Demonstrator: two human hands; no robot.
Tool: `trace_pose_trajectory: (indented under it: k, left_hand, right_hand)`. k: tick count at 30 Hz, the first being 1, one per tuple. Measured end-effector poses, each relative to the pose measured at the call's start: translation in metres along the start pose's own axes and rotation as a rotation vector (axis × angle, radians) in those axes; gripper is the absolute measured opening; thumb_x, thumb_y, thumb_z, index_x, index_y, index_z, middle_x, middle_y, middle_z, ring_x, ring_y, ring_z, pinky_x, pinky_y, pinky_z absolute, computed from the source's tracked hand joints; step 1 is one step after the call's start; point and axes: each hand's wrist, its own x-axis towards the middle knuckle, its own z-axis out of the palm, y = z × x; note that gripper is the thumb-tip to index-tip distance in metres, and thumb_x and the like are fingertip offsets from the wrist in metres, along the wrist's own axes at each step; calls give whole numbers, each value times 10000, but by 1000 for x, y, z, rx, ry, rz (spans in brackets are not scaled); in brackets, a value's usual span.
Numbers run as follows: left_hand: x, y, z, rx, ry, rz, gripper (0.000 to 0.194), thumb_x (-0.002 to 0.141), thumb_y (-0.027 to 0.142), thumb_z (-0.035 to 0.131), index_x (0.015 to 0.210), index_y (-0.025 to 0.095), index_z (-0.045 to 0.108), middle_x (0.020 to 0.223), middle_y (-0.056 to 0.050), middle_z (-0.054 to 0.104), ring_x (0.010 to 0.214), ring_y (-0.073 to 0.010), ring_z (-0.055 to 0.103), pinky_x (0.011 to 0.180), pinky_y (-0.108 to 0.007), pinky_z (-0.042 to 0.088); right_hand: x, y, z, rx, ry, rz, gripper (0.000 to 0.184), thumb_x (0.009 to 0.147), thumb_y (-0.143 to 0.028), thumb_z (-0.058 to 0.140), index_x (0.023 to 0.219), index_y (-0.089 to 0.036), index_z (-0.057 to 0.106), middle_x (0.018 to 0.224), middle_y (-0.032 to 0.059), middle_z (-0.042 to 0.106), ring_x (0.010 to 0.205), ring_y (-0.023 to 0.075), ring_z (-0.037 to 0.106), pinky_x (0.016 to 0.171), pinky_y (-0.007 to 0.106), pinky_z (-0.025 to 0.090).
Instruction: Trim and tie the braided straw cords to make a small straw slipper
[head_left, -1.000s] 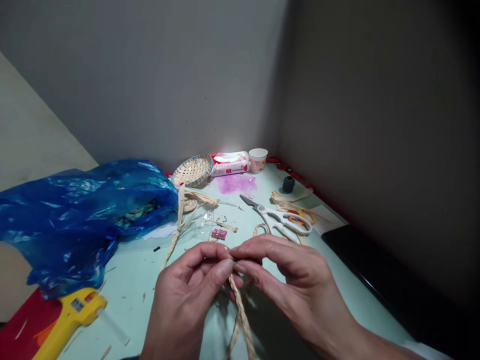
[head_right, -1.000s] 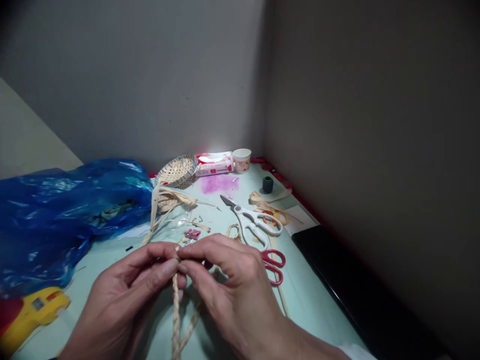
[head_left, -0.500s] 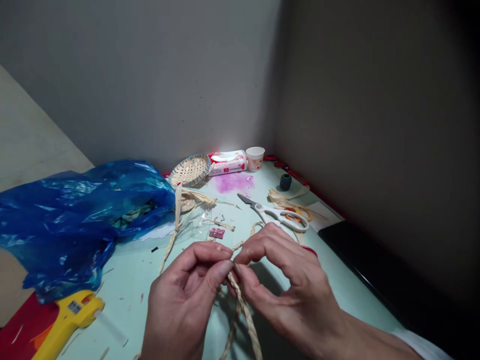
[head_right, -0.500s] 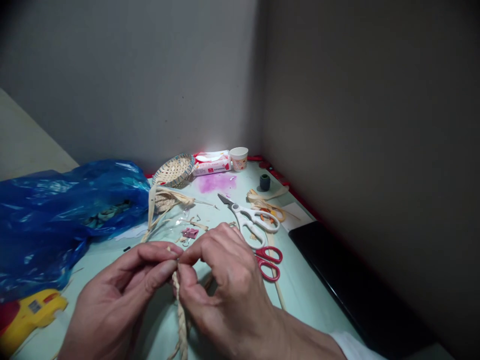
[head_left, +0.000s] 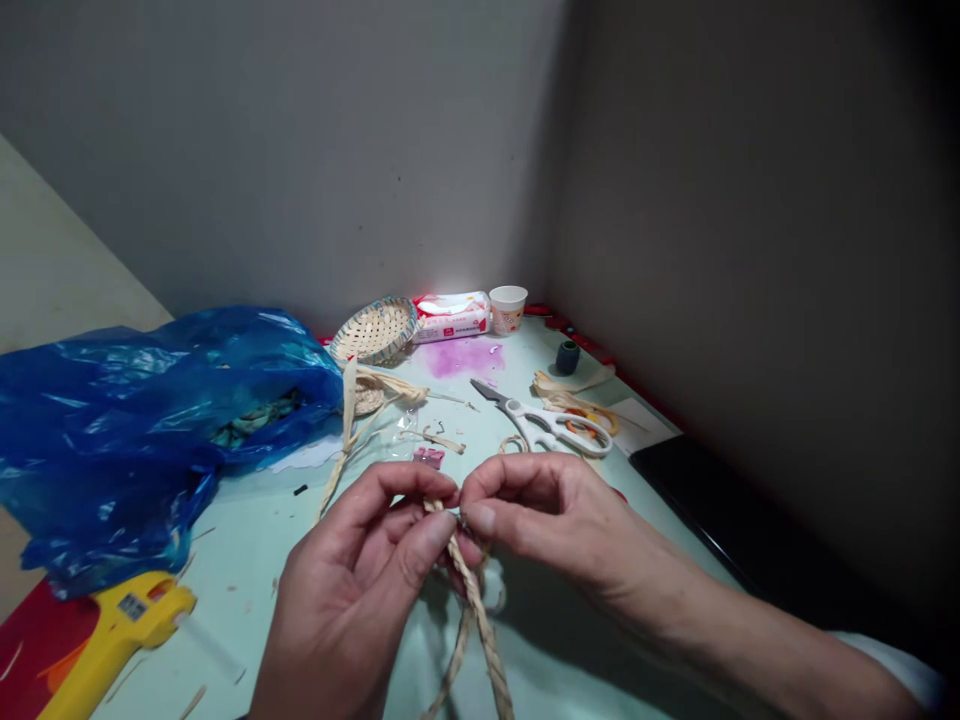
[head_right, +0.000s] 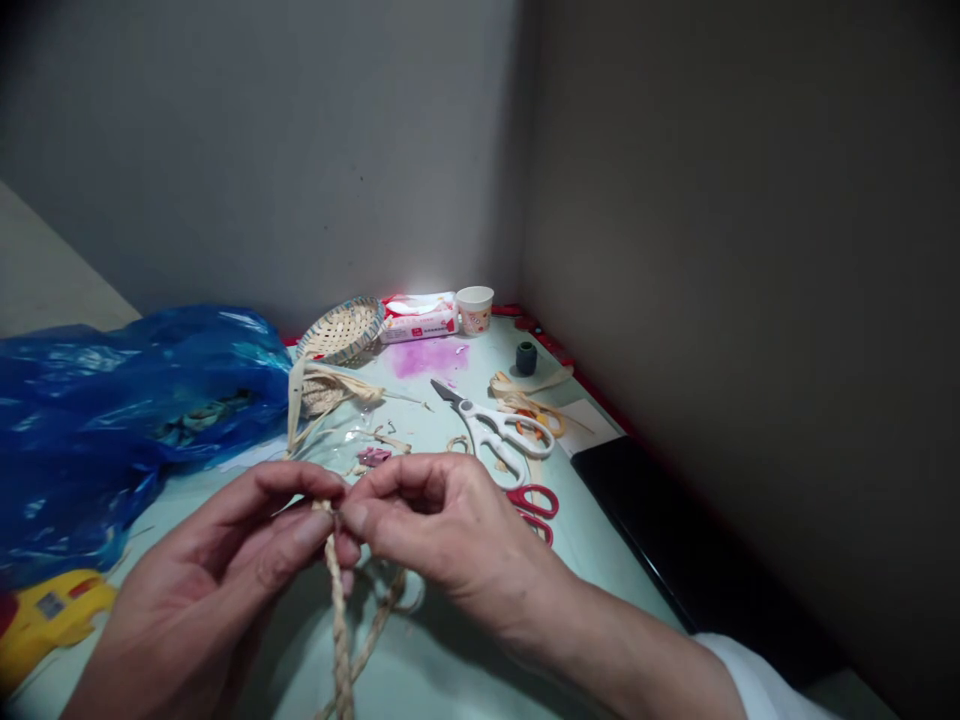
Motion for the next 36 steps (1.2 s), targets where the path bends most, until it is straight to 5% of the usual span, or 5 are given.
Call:
trace_pose_trajectory:
  k: [8,14,18,30,36]
  left_hand:
    - [-1,-2,-1,27,13,81,213,700,306,798,853,251,660,611,36,667,488,-115,608,484,-174,502]
    - [1,-2,-5,128,45,187,62,716,276,765,729,249,711,843,-3,705,749,-177,704,611,-186,563]
    - [1,0,-4,129,31,193,67,703,277,758,675,237,711,960,-28,716,715,-188,707,559,-214,569]
    - [3,1,-7,267,89,272,33,664,266,764,641,253,744,954,-47,719,1008,-260,683,718,-204,584]
    - [5,3,-11,335,62,292,44,688,282,744,650,265,757,953,-30,730,1028,-220,665,779,-163,554]
  right_hand:
    - [-2,8,0,182,-119,38,226,877,-355,673,802,-143,670,733,31,673,734,149,620,774,299,442]
    - [-3,7,0,234,-109,71,169,859,-287,689,784,-136,702,776,25,656,756,129,589,788,254,438]
    - [-4,2,1,261,-113,77,174,862,-267,685,748,-137,693,737,19,641,733,126,574,785,247,444]
    - [-3,4,1,321,-104,94,145,858,-251,697,770,-138,719,762,19,649,738,117,585,777,225,470]
    - [-3,2,0,319,-95,91,150,853,-238,698,740,-141,717,733,10,651,719,115,594,789,236,482]
